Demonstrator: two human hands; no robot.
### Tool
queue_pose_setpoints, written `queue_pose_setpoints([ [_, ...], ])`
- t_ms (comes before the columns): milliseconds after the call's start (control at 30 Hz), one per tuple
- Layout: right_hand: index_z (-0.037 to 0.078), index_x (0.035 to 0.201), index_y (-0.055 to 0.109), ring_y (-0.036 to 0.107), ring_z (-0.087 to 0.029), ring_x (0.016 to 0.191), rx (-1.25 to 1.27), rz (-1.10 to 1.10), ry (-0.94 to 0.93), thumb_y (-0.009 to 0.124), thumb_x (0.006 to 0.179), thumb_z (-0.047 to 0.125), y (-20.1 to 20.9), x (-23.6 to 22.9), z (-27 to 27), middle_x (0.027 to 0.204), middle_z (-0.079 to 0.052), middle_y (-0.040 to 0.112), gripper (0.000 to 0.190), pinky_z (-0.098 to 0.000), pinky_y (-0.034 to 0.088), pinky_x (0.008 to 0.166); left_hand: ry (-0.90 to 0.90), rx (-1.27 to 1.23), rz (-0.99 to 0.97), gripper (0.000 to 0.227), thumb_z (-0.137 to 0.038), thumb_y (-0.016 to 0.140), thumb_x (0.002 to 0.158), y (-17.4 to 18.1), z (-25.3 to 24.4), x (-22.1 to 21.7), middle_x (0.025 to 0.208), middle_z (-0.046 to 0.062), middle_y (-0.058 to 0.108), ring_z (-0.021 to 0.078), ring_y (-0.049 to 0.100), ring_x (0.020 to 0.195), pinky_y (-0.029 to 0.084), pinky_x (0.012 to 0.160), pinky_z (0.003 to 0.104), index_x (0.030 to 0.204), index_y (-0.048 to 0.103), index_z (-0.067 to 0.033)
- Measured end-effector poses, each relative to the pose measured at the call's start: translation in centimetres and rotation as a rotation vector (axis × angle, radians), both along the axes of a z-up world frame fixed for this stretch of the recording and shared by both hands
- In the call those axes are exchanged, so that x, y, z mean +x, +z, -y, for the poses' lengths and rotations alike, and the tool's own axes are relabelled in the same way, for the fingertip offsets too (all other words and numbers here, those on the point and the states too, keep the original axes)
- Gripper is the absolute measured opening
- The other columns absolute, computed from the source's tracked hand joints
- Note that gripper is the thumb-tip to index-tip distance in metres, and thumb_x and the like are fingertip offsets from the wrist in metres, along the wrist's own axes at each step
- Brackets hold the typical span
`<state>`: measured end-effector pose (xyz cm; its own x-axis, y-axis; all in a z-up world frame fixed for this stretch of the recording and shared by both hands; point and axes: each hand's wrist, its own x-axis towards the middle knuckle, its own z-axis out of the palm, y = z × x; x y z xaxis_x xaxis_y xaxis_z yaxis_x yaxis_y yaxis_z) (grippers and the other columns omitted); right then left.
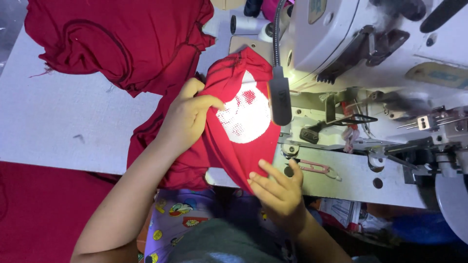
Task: A worker is seen handling, turning, and stacking red fabric pieces on a sewing machine table, occasionally using thread snips.
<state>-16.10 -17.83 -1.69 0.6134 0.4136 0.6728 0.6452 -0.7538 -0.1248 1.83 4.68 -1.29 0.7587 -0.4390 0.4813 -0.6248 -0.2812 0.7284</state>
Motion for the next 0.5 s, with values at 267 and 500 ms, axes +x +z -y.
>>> queue_pose_setpoints([
  [267, 0.012, 0.109, 0.076, 0.069, -0.037, 0.118, -0.026, -0.052, -0.024, 0.040, 0.097, 0.006, -0.5, 3.6, 2.7, 0.112, -0.001, 0.079, 0.039, -0.0565, 0.010, 0.119, 0.221, 0.248, 0.520, 0.020, -0.020, 0.079, 0.089, -0.4, 3.1, 0.0, 0.116, 0.015, 0.050, 0.0358, 0.051, 0.096, 0.042, 0.076, 0.049, 0.109, 0.077, -0.0171],
  [500, 0.016, 0.106, 0.076, 0.068, -0.022, 0.113, 0.091, -0.083, 0.138, 0.059, 0.096, 0.013, -0.7, 7.4, 5.6, 0.108, 0.002, 0.076, 0.020, -0.0540, 0.017, 0.121, -0.269, 0.663, 0.586, 0.014, -0.022, 0.065, 0.092, -0.8, 1.5, -3.1, 0.063, 0.001, 0.063, 0.0218, 0.066, 0.070, 0.033, 0.102, 0.061, 0.084, 0.060, -0.0112],
])
